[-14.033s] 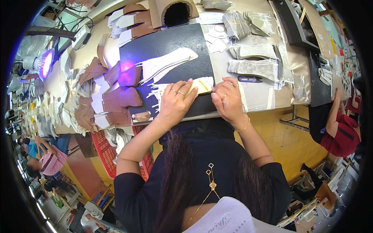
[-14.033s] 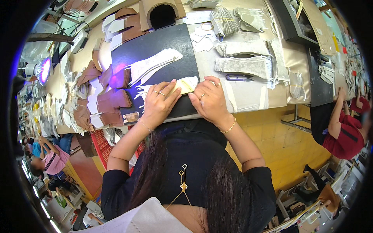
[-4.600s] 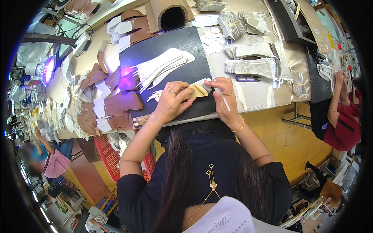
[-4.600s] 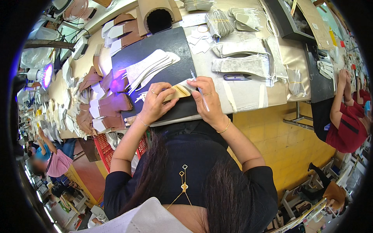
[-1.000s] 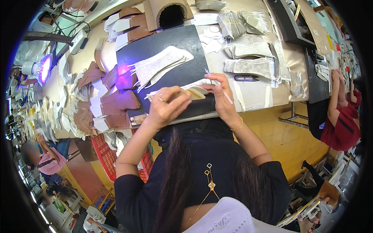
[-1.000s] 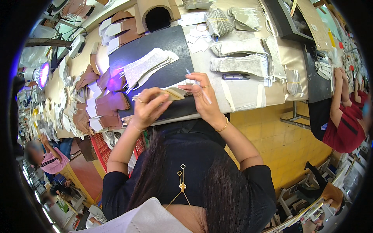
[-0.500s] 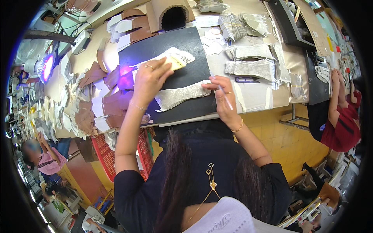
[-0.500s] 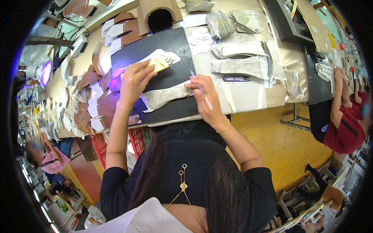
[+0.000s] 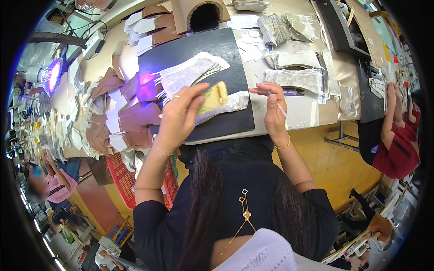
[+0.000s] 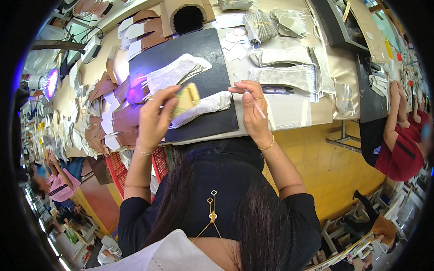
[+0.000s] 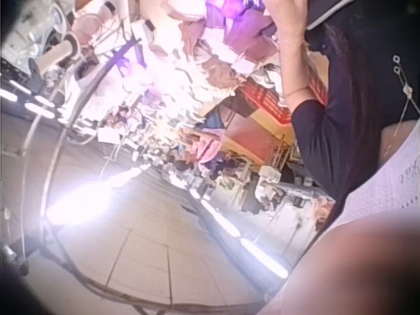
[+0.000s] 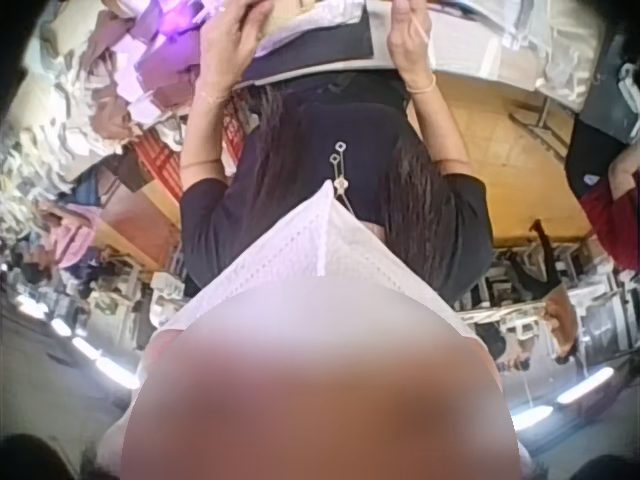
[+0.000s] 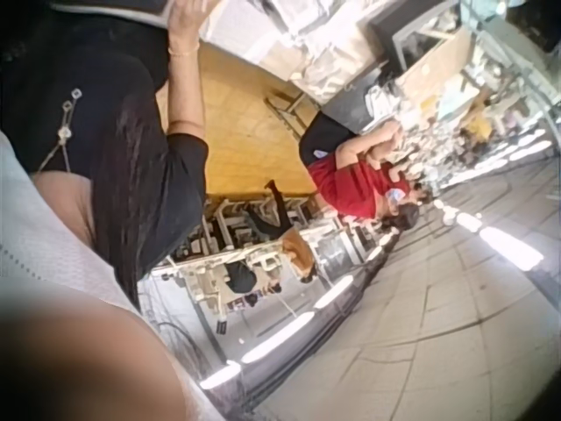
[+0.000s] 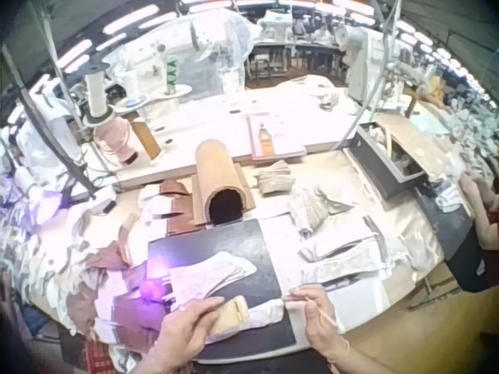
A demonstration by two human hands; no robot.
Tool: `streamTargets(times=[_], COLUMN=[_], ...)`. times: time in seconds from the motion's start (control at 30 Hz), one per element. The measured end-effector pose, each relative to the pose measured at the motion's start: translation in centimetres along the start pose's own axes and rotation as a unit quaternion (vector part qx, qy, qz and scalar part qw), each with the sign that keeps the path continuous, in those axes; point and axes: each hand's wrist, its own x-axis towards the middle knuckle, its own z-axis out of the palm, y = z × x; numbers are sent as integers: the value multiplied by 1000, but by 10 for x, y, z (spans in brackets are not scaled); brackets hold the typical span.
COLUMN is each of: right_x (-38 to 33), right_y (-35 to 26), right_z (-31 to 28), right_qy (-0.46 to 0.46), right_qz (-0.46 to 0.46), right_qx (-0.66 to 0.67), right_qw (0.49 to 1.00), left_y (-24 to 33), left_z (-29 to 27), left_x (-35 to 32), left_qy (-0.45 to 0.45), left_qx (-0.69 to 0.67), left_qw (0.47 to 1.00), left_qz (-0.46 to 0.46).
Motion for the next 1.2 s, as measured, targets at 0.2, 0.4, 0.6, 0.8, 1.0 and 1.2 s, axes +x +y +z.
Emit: streamTargets(times=[0.2, 0.4, 0.6, 0.8, 1.0, 1.2], right_x=[-5, -7, -8, -7, 8, 28], right_y=[-2, -3, -4, -6, -16, -11], right_z=[-2, -4, -2, 0, 1, 14], right_qy=[2, -4, -9, -3, -90, -168], right_qz=[11, 11, 22, 34, 99, -57], right_qx=[-12, -34, -19, -24, -105, -210], right_qw=[1000, 999, 1000, 999, 985, 962], left_y=[-28, -47, -50, -51, -50, -46], left_z=[39, 50, 53, 54, 55, 57], left_x=[-6, -9, -10, -9, -8, -9], left_qy=[-93, -48, -49, -50, -53, -39], left_qx=[26, 132, 135, 137, 158, 170], left_qw=[993, 970, 970, 969, 964, 963], left_qz=[73, 198, 194, 199, 208, 207])
